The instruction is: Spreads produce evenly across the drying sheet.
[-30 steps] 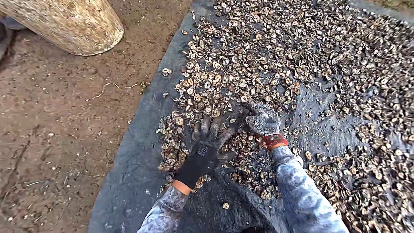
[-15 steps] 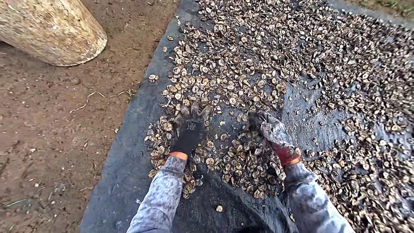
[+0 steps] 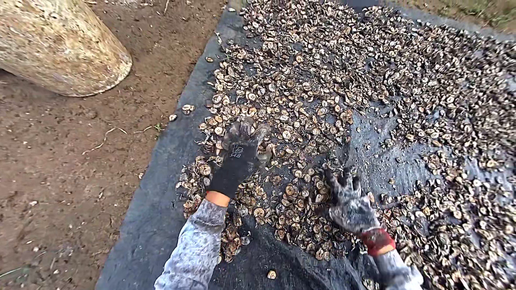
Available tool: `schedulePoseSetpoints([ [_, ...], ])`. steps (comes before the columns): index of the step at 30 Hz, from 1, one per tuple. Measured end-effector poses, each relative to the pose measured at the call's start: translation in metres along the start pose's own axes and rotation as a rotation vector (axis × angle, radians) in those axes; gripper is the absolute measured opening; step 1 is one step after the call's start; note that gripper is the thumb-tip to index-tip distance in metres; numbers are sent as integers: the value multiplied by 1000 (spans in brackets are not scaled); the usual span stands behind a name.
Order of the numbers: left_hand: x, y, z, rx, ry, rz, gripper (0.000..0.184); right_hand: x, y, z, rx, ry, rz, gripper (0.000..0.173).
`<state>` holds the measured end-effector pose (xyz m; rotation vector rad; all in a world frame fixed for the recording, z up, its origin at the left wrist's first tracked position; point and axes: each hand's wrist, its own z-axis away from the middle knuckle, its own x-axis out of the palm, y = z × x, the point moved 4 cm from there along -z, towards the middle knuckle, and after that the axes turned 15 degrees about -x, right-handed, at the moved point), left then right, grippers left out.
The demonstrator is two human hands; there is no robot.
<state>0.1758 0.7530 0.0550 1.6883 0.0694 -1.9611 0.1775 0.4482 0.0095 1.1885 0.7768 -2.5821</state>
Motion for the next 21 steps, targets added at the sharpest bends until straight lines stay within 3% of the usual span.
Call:
schedulePoseSetpoints([
  [1,4,14,-16,30,-5,1,75,28,0,21,-34,56,27,105],
  [4,25,52,-90,84,38,-7,57,78,6,76,-140,380,19,56],
  [5,35,54,-115,61,33,-44,55,80,13,84,-111,414,-63,51],
  [8,66,29,-162,-19,78,-130,57,38,31,79,175,417,-368,44],
  [10,68,11,-156,-91,186,-132,65,-1,39,60,256,538,-529,35],
  [12,66,-1,-128,-148,173,-143,77,-29,42,35,202,538,-614,38],
  [15,60,-15,-99,-34,52,-101,77,-44,59,27,99,417,-544,68],
  [18,55,-28,-108,-52,97,-122,72,-23,125,83,354,419,-164,81],
  [21,54,-7,-111,-24,35,-171,69,37,213,176,751,386,-103,88],
])
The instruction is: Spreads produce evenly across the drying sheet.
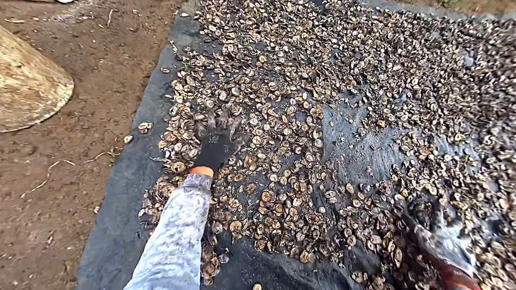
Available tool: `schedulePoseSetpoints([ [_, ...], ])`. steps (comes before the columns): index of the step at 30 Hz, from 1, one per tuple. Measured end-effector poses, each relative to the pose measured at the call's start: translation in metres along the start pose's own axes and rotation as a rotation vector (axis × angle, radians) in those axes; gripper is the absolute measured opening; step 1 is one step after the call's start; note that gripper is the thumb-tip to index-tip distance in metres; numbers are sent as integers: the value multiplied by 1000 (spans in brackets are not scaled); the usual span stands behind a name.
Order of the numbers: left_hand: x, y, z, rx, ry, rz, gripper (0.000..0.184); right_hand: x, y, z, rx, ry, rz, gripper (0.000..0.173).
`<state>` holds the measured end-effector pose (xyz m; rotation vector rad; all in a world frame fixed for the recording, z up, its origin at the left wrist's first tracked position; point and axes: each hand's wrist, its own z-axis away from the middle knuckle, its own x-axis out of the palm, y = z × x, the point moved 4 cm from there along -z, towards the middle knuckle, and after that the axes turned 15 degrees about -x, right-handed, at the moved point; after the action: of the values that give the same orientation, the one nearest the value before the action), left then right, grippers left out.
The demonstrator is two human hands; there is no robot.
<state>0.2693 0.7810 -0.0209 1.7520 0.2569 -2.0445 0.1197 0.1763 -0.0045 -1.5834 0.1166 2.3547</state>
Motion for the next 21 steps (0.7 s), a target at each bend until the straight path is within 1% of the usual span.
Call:
schedulePoseSetpoints([
  [1,-4,11,-2,12,42,15,67,16,34,16,64,-66,-15,80],
  [2,-9,28,-5,29,94,40,68,30,51,33,85,-153,-42,72],
  [3,-12,48,-13,60,126,74,69,40,53,49,104,-171,-74,69],
  [4,-14,72,-23,94,128,109,69,41,40,64,105,-178,-115,72],
  [5,-10,97,-34,117,103,140,69,37,17,80,91,-211,-136,75],
  [7,10,146,-48,147,21,169,71,27,-43,106,14,-259,-111,74],
  [8,23,170,-48,183,-10,154,73,30,-62,108,-28,-223,-126,73],
  [10,51,199,-30,329,-68,119,81,34,-87,101,-101,-130,-293,72],
  [11,62,201,-13,380,-82,104,82,30,-94,90,-115,-107,-409,69],
  [12,64,195,5,399,-97,99,83,21,-100,75,-128,-64,-546,65],
  [13,58,183,25,397,-114,96,85,9,-107,58,-121,-15,-665,58],
  [15,42,146,69,340,-190,124,81,-11,-120,13,-67,33,-860,44],
  [16,41,131,79,317,-211,104,77,-17,-123,-9,-68,25,-923,41],
  [18,41,119,87,299,-209,79,57,-26,-127,-44,-158,9,-1010,38],
  [19,37,116,88,267,-214,132,47,-34,-132,-59,-220,12,-1030,38],
  [20,30,114,90,223,-233,223,42,-45,-138,-70,-266,24,-1043,40],
  [21,23,114,92,184,-233,315,41,-55,-144,-82,-292,64,-1060,43],
])
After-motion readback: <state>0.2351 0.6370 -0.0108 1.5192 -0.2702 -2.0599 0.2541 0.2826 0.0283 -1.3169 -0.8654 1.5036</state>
